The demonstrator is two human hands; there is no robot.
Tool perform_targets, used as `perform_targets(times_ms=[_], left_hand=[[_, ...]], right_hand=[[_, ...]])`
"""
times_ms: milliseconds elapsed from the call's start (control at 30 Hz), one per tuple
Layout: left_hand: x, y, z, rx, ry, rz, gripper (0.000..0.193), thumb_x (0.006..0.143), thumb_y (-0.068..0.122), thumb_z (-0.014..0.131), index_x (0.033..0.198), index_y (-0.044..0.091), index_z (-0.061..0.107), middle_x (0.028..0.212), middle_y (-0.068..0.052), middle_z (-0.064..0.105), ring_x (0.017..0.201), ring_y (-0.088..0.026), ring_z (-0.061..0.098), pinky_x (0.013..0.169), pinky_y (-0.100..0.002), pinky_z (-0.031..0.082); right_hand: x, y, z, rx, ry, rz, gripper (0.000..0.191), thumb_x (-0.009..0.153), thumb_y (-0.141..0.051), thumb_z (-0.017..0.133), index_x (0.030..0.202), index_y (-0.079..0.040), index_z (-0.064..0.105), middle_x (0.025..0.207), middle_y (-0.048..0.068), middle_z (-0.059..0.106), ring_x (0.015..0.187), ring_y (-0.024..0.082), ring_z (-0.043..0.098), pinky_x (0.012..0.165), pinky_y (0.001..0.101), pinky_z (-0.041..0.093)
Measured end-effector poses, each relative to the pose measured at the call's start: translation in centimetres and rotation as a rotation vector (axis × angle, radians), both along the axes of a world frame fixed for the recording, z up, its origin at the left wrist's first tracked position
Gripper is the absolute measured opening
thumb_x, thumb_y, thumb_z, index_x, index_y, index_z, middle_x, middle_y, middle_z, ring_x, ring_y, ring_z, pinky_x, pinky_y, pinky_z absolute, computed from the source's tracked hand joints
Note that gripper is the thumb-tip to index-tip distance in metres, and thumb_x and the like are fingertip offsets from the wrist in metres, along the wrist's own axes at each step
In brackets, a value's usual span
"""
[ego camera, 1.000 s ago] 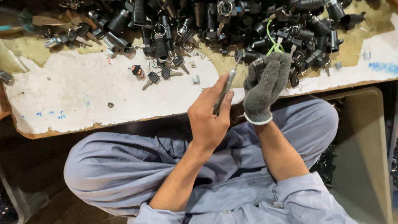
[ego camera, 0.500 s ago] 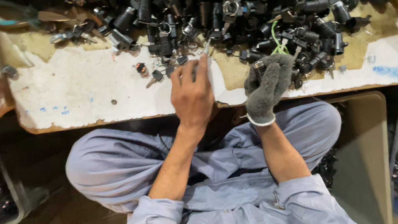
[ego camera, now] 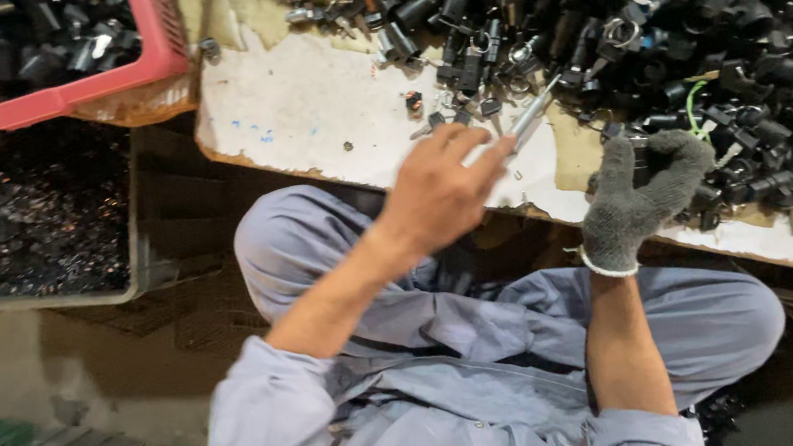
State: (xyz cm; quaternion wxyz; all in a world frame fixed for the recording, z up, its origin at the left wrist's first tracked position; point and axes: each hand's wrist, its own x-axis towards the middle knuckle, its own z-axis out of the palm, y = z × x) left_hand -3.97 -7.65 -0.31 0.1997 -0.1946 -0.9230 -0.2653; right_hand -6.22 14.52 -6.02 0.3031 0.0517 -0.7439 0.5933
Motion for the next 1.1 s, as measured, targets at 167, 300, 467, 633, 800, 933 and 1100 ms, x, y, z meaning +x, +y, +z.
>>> perform_targets(times_ms=[167,300,467,633,800,933,1100], left_hand=[[-7.5,-11.3,0.8,-0.415,0.108,0.225,0.013,0.082,0.001,0.066,0.092,0.007,0.073,0.1,-0.011,0.07,0.088,-0.028,0.067,0.07,-0.039,0.056],[-13.0,-19.7,2.3,-0.734,0.249,0.427,0.007,0.086,0.011,0.066,0.082,0.01,0.071,0.099,-0.009,0.067,0.098,-0.03,0.067,0.08,-0.043,0.053],[-13.8,-20.2,1.0,-0.793,0.124,0.328,0.011,0.09,0.007,0.059,0.095,0.01,0.068,0.097,-0.009,0.067,0.098,-0.031,0.065,0.081,-0.047,0.05],[-12.4,-19.1,0.3,-0.808,0.205,0.4,0.018,0.095,0.021,0.065,0.1,0.005,0.056,0.108,-0.013,0.057,0.109,-0.032,0.053,0.098,-0.049,0.04],[-12.5,-19.4,-1.0,-0.876,0.305,0.599,0.033,0.102,0.033,0.062,0.108,0.002,0.051,0.113,-0.014,0.057,0.115,-0.032,0.052,0.102,-0.049,0.036],[-11.9,-19.9,-1.5,-0.575,0.214,0.698,0.014,0.108,0.015,0.056,0.111,0.002,0.05,0.111,-0.012,0.056,0.113,-0.031,0.055,0.101,-0.049,0.041],[-11.2,-20.1,-0.2,0.941,-0.134,0.317,0.016,0.121,0.02,0.052,0.118,0.005,0.055,0.105,-0.003,0.062,0.091,-0.014,0.057,0.091,-0.032,0.051]], right_hand=[[0.0,-0.4,0.3,-0.41,-0.152,0.102,0.023,0.11,0.001,0.065,0.115,-0.01,0.046,0.099,0.003,0.052,0.064,0.009,0.05,0.049,0.0242,0.043],[-0.5,-0.1,0.0,-0.34,-0.02,0.108,0.017,0.112,0.001,0.063,0.114,-0.012,0.052,0.1,0.0,0.051,0.062,0.007,0.048,0.046,0.0223,0.04],[-0.3,1.1,-0.9,-0.213,-0.083,0.061,0.014,0.11,-0.003,0.057,0.121,-0.011,0.054,0.097,-0.004,0.051,0.077,0.008,0.048,0.068,0.0256,0.043],[0.1,1.9,0.0,-0.202,-0.172,-0.011,0.019,0.101,-0.003,0.068,0.111,-0.007,0.052,0.098,0.001,0.06,0.081,0.008,0.057,0.071,0.0253,0.052],[0.0,1.9,0.7,-0.12,-0.115,-0.046,0.02,0.101,0.0,0.069,0.112,-0.006,0.053,0.101,0.003,0.059,0.084,0.01,0.056,0.074,0.0259,0.051],[0.0,1.7,0.3,-0.326,-0.178,0.02,0.016,0.103,-0.001,0.065,0.112,-0.007,0.053,0.09,0.0,0.06,0.072,0.006,0.054,0.064,0.0224,0.047],[0.3,1.8,0.0,-0.431,-0.137,0.058,0.015,0.103,0.0,0.061,0.11,-0.009,0.051,0.086,0.0,0.06,0.068,0.004,0.052,0.059,0.0211,0.045]])
